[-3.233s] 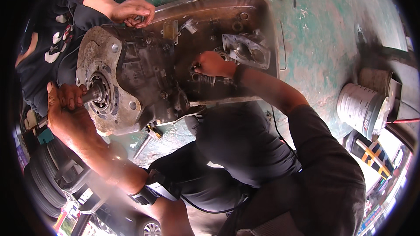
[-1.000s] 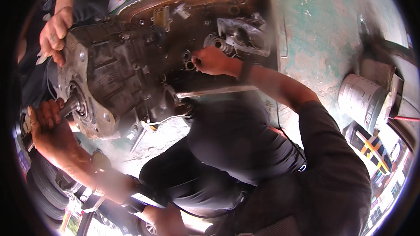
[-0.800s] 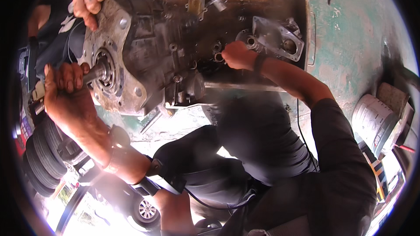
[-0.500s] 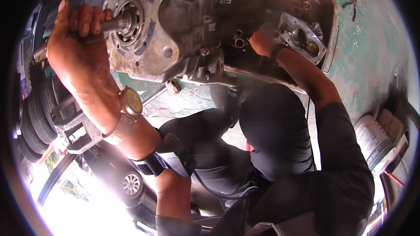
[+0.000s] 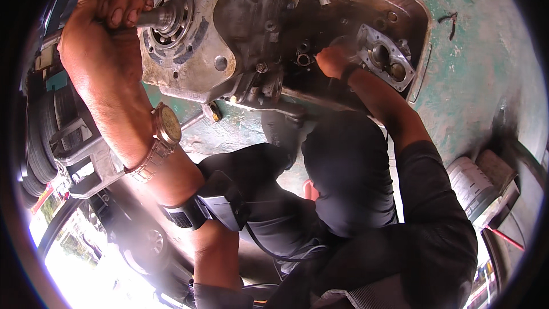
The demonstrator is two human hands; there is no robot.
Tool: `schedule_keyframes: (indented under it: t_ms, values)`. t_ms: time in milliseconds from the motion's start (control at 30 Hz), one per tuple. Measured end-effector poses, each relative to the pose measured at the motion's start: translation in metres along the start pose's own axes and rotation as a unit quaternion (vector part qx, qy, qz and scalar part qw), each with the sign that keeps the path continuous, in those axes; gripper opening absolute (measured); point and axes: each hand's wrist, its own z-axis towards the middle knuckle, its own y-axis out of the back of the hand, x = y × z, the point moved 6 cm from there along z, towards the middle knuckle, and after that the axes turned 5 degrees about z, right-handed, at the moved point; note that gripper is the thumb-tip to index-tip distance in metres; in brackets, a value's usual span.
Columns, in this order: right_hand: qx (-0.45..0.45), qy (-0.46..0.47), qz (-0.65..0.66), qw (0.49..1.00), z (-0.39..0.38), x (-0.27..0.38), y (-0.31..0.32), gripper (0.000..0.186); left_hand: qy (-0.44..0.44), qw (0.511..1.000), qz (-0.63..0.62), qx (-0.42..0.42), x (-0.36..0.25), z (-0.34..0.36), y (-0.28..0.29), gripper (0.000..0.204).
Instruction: The person works with an assistant to disassemble or reassemble a complex mechanical component, removing and handling various small metal parts and gears from an oil-covered housing.
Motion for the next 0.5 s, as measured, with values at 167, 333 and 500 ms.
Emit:
schedule_keyframes:
  t_ms: [167,333,500]
  values:
    - [0.002,-0.046,0.073,0.996,-0.007,-0.001,0.015,0.014,0.001,1.0,-0.01,0.007,0.001,0.0,0.0,0.03]
    - [-0.091,-0.027,0.358,0.929,-0.03,-0.001,0.05,0.031,0.001,1.0,-0.02,0.012,0.003,0.003,0.0,0.032]
    - [-0.144,-0.008,0.608,0.781,-0.07,-0.01,0.103,0.025,0.004,0.999,-0.048,0.01,0.003,0.002,-0.004,0.031]
